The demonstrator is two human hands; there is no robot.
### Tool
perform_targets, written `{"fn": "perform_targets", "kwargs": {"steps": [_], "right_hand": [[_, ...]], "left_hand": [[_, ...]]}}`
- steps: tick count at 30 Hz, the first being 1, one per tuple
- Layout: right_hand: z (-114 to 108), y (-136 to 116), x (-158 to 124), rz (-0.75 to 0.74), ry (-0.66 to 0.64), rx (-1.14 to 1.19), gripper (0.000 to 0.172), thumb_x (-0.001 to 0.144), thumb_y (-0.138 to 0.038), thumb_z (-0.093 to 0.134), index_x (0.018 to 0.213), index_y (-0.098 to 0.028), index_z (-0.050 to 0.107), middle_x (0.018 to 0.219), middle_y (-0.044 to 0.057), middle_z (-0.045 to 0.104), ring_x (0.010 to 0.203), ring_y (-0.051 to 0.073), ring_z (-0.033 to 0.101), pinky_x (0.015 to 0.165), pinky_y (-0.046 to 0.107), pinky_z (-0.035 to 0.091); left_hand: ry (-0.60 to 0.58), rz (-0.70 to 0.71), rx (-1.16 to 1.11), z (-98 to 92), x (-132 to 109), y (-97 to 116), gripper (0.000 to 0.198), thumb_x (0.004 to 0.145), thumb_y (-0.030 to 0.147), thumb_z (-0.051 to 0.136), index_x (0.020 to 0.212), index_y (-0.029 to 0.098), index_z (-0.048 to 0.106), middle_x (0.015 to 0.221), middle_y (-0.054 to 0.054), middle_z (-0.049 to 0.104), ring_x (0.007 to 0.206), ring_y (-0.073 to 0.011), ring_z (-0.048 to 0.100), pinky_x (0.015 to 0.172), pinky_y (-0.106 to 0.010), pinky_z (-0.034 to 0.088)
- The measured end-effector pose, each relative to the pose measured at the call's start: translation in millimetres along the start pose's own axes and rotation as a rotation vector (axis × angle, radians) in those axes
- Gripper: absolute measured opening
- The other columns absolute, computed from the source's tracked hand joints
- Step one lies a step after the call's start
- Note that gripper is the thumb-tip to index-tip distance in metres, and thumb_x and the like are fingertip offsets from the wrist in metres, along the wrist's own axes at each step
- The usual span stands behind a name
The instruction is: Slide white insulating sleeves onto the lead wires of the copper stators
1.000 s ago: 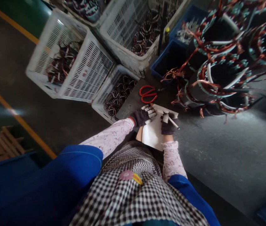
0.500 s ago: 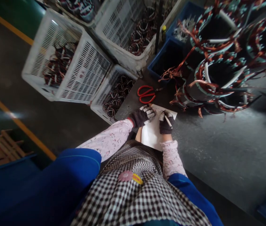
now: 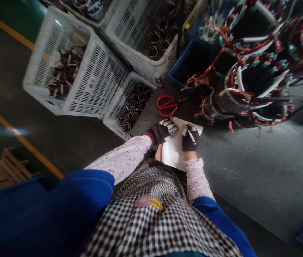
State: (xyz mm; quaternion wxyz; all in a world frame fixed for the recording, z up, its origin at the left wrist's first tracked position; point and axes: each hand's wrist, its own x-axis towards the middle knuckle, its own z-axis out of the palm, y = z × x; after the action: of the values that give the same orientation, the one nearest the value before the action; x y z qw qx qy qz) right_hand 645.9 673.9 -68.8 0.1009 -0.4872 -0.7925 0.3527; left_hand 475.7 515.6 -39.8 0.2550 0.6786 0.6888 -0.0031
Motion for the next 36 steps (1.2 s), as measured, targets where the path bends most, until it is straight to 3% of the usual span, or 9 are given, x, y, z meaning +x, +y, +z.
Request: {"fn": "perform_targets", "kwargs": {"steps": [5,12,16,20,24,31,36], "right_hand": [[0.3,-0.9,1.1,0.003,-0.009,-0.009,0.038,0.104,-0.034,0.061,0.118,-0.014,0.091,0.121,0.019,0.092,0.117,0.034,0.087,0.116,0.051,0.069],[-3.1,-1.5,1.8,0.02,-0.021,-0.021,0.038,0.104,-0.035,0.062,0.116,-0.012,0.09,0.117,0.021,0.092,0.114,0.035,0.088,0.113,0.053,0.071],[-3.1,-1.9,0.8,0.032,-0.019,-0.016,0.039,0.105,-0.037,0.06,0.115,-0.013,0.09,0.118,0.022,0.092,0.111,0.034,0.088,0.112,0.053,0.071],[-2.9,-1.7,-0.9,0.05,-0.001,-0.006,0.037,0.105,-0.037,0.06,0.116,-0.016,0.088,0.117,0.019,0.092,0.113,0.034,0.088,0.112,0.053,0.072],[-5.2,-1.2,-2.7,0.049,0.003,0.006,0.04,0.106,-0.04,0.06,0.123,-0.016,0.088,0.118,0.019,0.092,0.114,0.033,0.088,0.111,0.049,0.072],[-2.4,-0.2,-0.7,0.034,-0.021,-0.021,0.042,0.106,-0.041,0.057,0.121,-0.014,0.087,0.122,0.021,0.091,0.117,0.035,0.087,0.116,0.055,0.071],[-0.4,1.0,1.2,0.048,-0.015,-0.045,0.039,0.107,-0.04,0.057,0.116,-0.016,0.086,0.112,0.017,0.089,0.108,0.032,0.084,0.115,0.055,0.07]], "left_hand": [[-0.01,-0.021,-0.023,-7.7,0.4,3.8,0.055,0.132,0.032,0.046,0.179,0.017,0.072,0.19,-0.016,0.065,0.183,-0.037,0.054,0.157,-0.062,0.036],[-0.029,-0.05,-0.046,-16.1,2.0,6.1,0.054,0.129,0.035,0.056,0.178,0.019,0.071,0.191,-0.016,0.064,0.182,-0.0379,0.056,0.157,-0.062,0.037],[-0.053,-0.022,-0.091,-26.8,-2.5,7.9,0.059,0.132,0.031,0.042,0.183,0.012,0.064,0.197,-0.019,0.056,0.186,-0.0399,0.049,0.159,-0.064,0.028],[-0.087,-0.032,-0.135,-33.8,-4.4,9.1,0.06,0.133,0.029,0.04,0.185,0.009,0.061,0.198,-0.019,0.054,0.187,-0.0404,0.046,0.161,-0.064,0.024],[-0.078,-0.028,-0.148,-29.8,-2.1,8.7,0.063,0.131,0.029,0.041,0.188,0.009,0.058,0.199,-0.019,0.053,0.187,-0.0411,0.045,0.161,-0.065,0.023],[-0.026,-0.045,-0.091,-14.9,3.0,5.6,0.058,0.129,0.034,0.048,0.181,0.025,0.072,0.191,-0.01,0.065,0.183,-0.0368,0.054,0.158,-0.062,0.033],[-0.023,-0.02,-0.043,-15.1,-0.2,4.8,0.059,0.13,0.037,0.047,0.182,0.021,0.071,0.194,-0.015,0.061,0.185,-0.0375,0.052,0.159,-0.06,0.031]]}}
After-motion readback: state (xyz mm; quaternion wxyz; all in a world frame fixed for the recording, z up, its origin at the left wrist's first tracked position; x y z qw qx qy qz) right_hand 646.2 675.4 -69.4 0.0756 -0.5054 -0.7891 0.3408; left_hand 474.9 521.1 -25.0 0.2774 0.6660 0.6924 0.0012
